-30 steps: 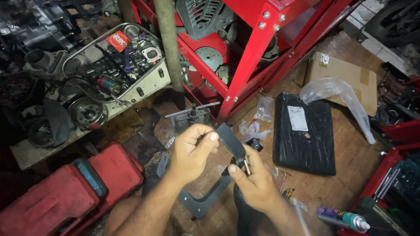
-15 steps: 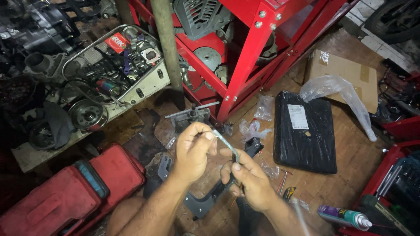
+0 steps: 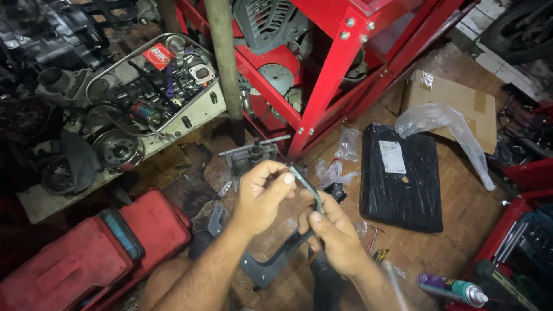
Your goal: The person assembles a metal frame structure using an Allen key to tighten bolts. They retrieve tools from a red toolbox, manipulate metal rods and brackets, and use a utility knife to cut a plastic bag.
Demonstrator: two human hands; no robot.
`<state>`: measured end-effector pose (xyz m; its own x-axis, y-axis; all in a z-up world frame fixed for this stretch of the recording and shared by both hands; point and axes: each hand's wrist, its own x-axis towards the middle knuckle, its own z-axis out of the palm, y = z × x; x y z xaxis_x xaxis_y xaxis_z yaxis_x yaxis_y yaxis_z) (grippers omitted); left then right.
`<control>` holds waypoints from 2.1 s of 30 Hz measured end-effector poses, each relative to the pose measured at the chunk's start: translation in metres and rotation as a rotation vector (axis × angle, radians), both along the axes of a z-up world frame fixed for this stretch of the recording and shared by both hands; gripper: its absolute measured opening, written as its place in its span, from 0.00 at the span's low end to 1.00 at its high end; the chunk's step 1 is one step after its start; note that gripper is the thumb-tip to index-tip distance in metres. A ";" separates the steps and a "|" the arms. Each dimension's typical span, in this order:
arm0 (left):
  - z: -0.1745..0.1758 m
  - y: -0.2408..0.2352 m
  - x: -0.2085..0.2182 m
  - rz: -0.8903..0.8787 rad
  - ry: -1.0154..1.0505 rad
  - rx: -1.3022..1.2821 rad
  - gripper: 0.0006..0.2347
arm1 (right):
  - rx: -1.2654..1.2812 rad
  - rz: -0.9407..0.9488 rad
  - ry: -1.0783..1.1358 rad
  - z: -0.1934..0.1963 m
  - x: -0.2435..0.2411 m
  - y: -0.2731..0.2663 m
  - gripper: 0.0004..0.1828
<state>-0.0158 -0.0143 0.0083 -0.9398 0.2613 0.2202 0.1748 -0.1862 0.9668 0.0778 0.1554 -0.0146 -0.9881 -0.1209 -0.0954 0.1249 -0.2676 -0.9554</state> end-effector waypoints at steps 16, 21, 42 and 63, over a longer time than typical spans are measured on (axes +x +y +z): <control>-0.008 0.009 -0.003 0.076 0.015 0.026 0.06 | 0.074 -0.037 -0.082 0.001 -0.001 0.000 0.25; -0.006 0.007 -0.003 0.121 -0.012 -0.019 0.06 | -0.215 -0.061 -0.278 0.012 -0.004 0.001 0.30; 0.018 -0.006 0.034 -0.214 0.642 -0.325 0.12 | -0.519 -0.129 0.087 0.013 -0.006 0.014 0.27; 0.013 0.001 0.038 0.040 0.822 -0.456 0.06 | -0.489 -0.210 0.470 0.021 0.001 0.014 0.26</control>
<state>0.0226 -0.0135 0.0208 -0.5453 0.4568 0.7028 0.8329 0.2005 0.5158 0.0790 0.1692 0.0068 -0.9182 0.1568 0.3636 -0.3727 -0.6527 -0.6596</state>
